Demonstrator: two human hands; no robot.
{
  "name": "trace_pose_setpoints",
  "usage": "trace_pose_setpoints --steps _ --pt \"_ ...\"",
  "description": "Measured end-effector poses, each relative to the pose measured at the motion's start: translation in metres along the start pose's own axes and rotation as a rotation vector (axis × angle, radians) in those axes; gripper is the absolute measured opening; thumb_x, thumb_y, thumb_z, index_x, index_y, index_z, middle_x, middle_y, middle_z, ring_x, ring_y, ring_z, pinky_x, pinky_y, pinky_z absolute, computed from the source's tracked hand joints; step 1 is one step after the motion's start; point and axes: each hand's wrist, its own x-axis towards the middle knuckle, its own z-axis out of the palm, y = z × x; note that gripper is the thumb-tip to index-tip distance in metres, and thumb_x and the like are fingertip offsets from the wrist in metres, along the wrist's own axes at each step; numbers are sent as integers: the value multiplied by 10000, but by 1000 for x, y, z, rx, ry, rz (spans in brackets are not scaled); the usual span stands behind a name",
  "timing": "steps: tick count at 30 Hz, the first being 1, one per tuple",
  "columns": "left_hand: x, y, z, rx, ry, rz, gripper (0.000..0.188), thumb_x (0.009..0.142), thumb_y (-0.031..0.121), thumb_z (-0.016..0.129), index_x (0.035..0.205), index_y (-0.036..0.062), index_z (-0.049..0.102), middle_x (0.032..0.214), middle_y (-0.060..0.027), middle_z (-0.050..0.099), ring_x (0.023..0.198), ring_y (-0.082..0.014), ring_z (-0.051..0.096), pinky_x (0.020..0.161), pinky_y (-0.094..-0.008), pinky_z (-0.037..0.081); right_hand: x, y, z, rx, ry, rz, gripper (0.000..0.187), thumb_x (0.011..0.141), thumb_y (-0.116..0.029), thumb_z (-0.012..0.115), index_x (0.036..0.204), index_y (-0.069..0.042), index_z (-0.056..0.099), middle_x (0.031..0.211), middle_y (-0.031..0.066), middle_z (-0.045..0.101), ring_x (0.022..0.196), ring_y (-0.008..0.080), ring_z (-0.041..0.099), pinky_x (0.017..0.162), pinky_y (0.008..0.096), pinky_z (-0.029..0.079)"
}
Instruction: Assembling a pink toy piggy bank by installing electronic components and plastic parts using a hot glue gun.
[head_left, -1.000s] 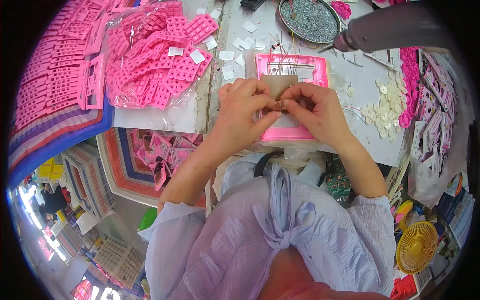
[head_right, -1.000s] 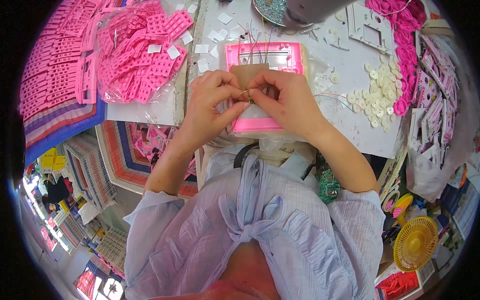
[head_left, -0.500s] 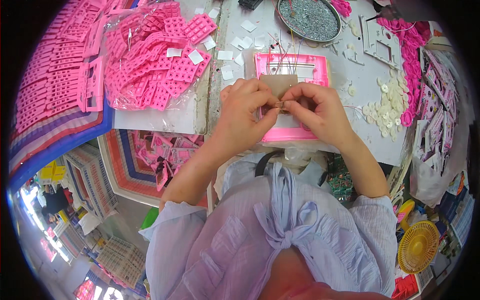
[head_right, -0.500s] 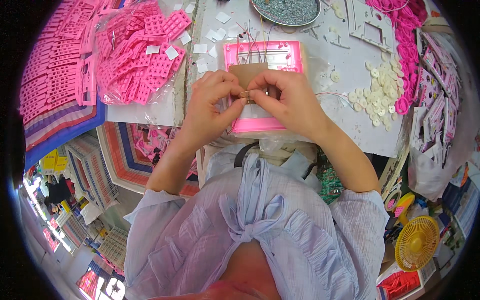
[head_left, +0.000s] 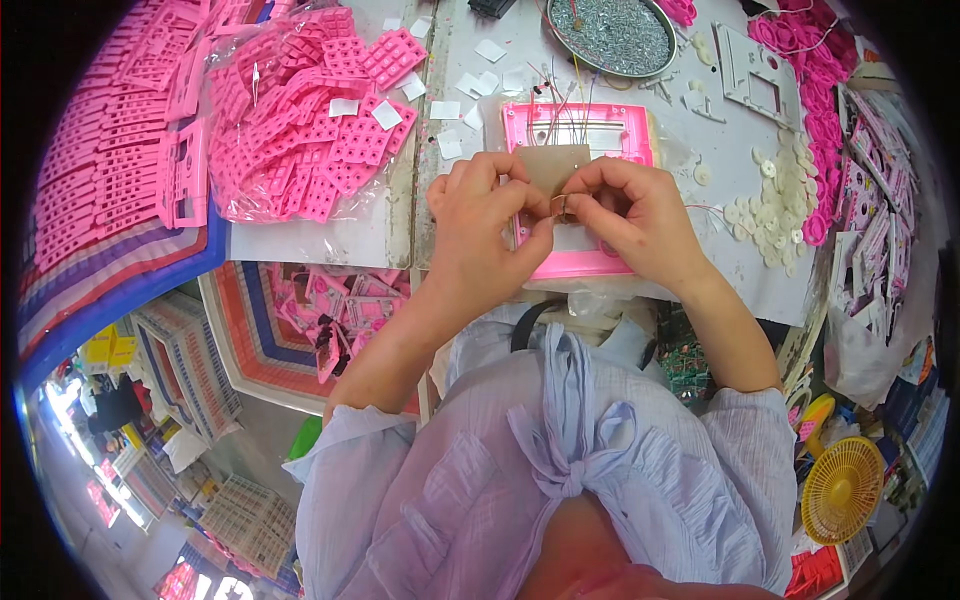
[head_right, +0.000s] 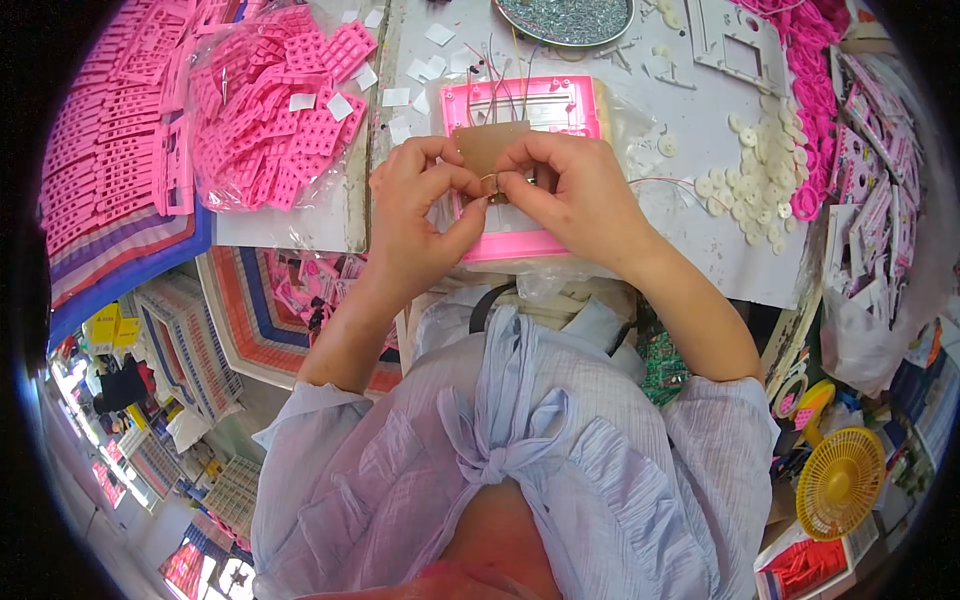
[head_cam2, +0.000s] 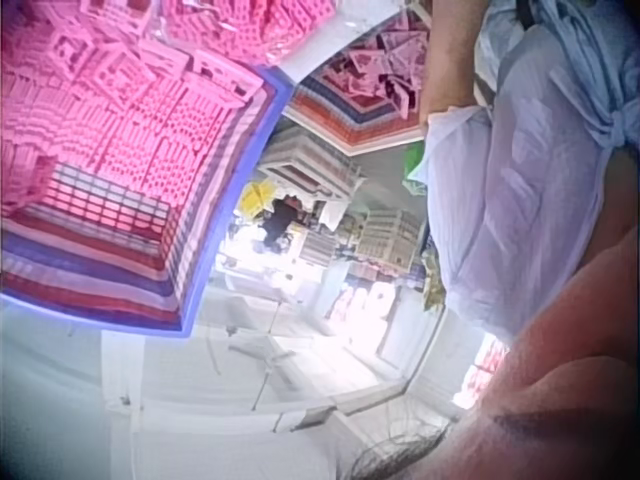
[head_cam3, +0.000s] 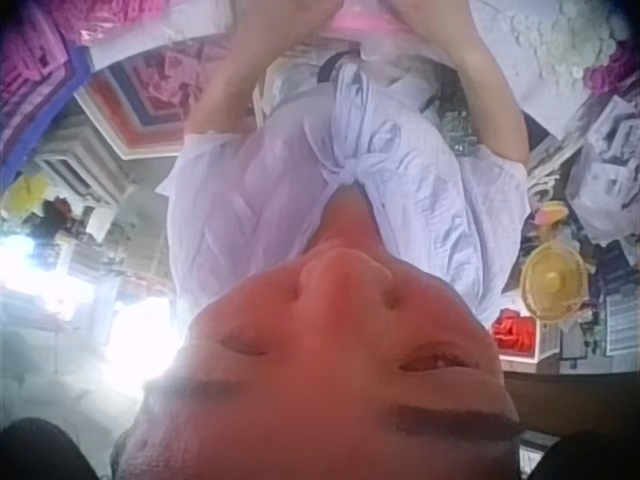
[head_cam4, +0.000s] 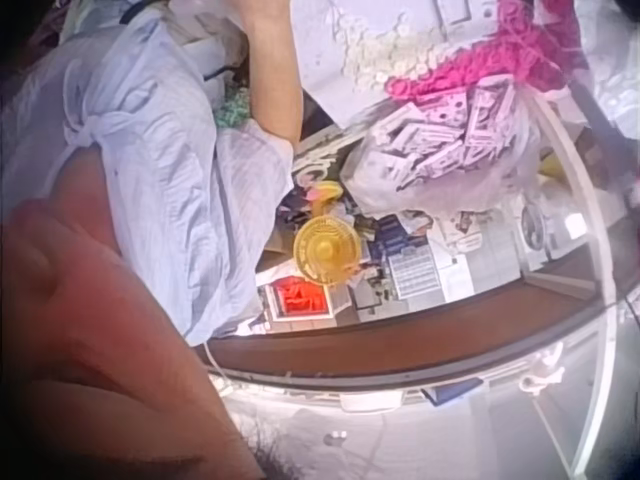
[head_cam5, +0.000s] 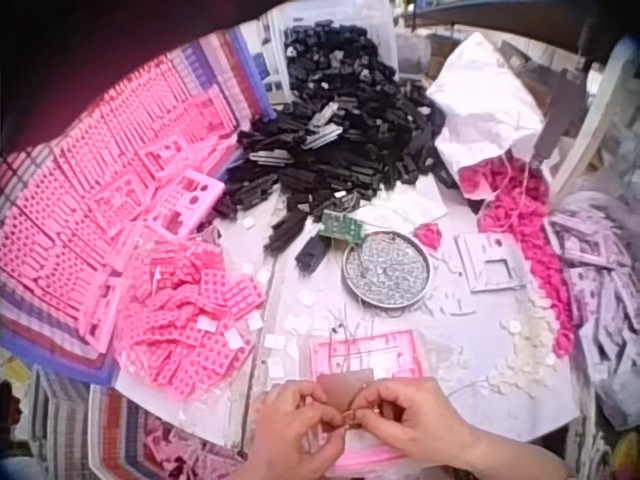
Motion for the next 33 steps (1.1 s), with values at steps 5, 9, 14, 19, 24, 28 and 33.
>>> trace_pose_setpoints --steps 5,9,14,19,24,28,33 --pt "0 3 0 -26 -10 -13 118 702 158 754 803 152 693 1029 -31 565 991 -229 529 884 -427 298 -1 2 -1 3 5 -8 103 873 -95 686 912 0 700 655 -2 604 552 47 477 504 246 380" --pt "0 2 2 -22 0 -7 122 706 147 746 816 148 691 1031 -33 564 983 -229 530 888 -425 302 -1 3 -1 -1 3 -15 108 874 -98 685 917 0 703 657 -1 606 550 48 478 503 246 379" --pt "0 2 4 -11 4 4 143 714 140 739 847 136 689 1038 -35 566 983 -229 534 895 -424 305 -1 4 0 15 0 -12 112 875 -99 686 917 3 705 645 -4 603 549 42 470 502 242 373" --pt "1 5 0 0 -15 2 151 716 78 744 858 81 693 1011 -63 582 975 -229 567 884 -377 389 0 3 1 -84 35 -74 133 859 -84 702 971 -16 683 786 54 651 603 114 566 535 284 444" --pt "-1 0 3 -175 7 -17 135 733 21 741 851 42 680 989 -88 579 925 -232 586 828 -354 463 -9 6 14 -464 167 -544 269 793 -56 737 1049 -78 656 989 114 659 761 285 663 627 378 537" --pt "-2 5 5 -188 21 -40 124 735 20 743 841 38 679 959 -89 579 888 -238 591 801 -354 470 -20 2 15 -393 143 -458 261 771 -40 746 1019 -42 667 965 116 679 754 286 673 622 385 554" --pt "1 10 4 -105 38 37 127 735 11 739 845 37 682 916 -83 561 878 -239 581 779 -355 469 -20 8 17 -347 186 -434 236 772 -19 754 994 -16 674 901 113 694 711 260 681 594 347 558"
